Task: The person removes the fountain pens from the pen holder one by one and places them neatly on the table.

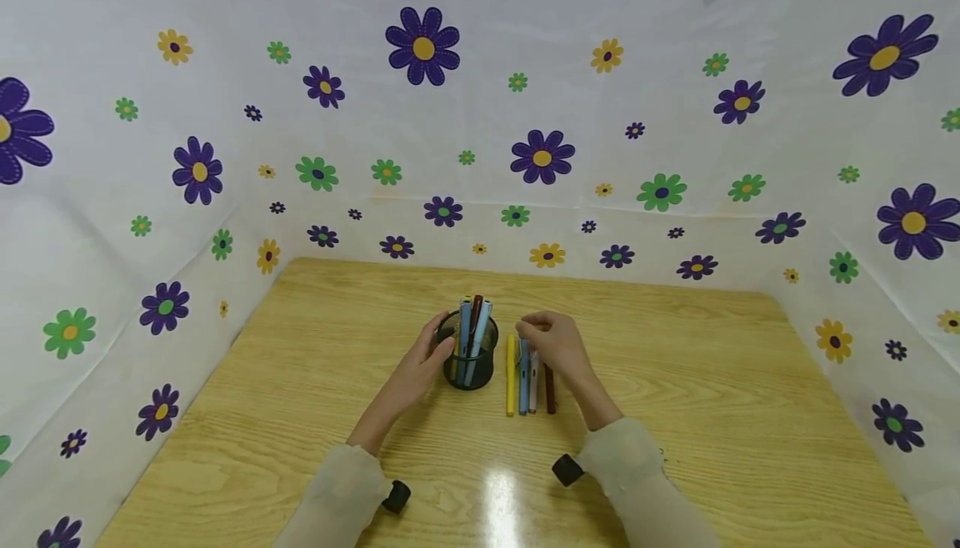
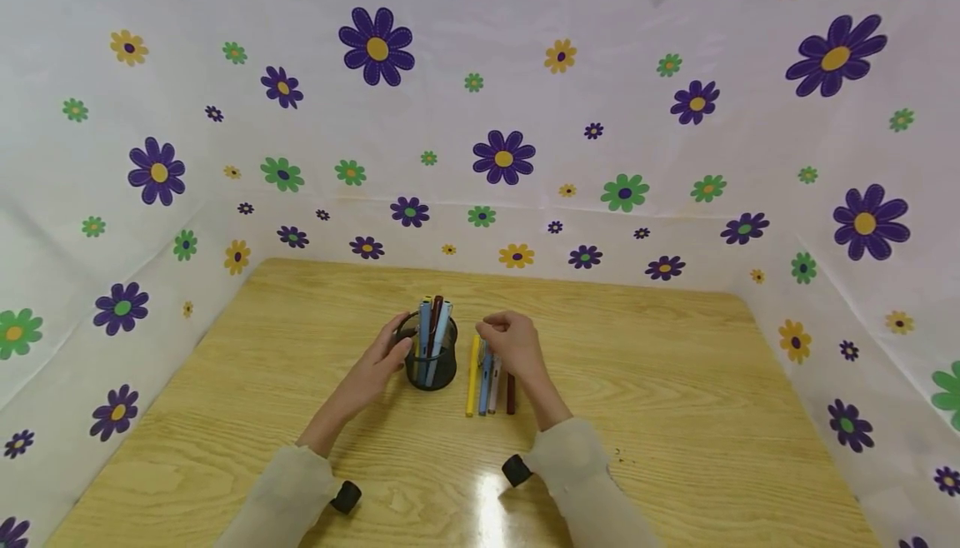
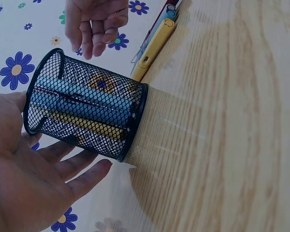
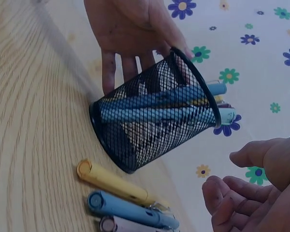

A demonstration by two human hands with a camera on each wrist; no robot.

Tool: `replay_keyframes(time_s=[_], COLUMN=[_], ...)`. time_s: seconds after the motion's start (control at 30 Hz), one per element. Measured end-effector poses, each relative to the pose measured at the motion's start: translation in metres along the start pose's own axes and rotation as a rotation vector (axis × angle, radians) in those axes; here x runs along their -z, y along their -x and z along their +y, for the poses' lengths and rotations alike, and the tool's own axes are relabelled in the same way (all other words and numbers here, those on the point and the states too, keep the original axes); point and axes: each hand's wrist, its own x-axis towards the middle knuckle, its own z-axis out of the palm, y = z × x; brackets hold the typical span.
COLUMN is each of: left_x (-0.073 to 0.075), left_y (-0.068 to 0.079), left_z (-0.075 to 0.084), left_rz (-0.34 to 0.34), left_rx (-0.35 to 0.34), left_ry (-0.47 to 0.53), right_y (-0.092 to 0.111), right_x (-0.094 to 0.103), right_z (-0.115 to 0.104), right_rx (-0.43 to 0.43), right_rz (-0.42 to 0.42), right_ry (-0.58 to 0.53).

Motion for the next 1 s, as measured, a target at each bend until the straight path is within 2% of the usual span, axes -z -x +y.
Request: replay_keyframes(time_s=[0.33,0.7,1.0], left_x=[0.0,-0.001,-0.001], left_y=[0.0,-0.001,-0.001], left_z=[0.001,0.0,-0.001], left_rz=[0.003,0.003,-0.018], left_rx=[0.016,0.019,-0.008], left_ry=[-0.009,0.011,0.048], right_y=[0.0,-0.003,-0.008], right_x=[-0.012,-0.025,-0.032], right_z=[-0.014,-0.02,-0.018], right_rx=[0.042,0.069,0.092], right_rz=[-0.053,-0.041,-0.026], right_ry=[-0.047,-0.03,-0.03])
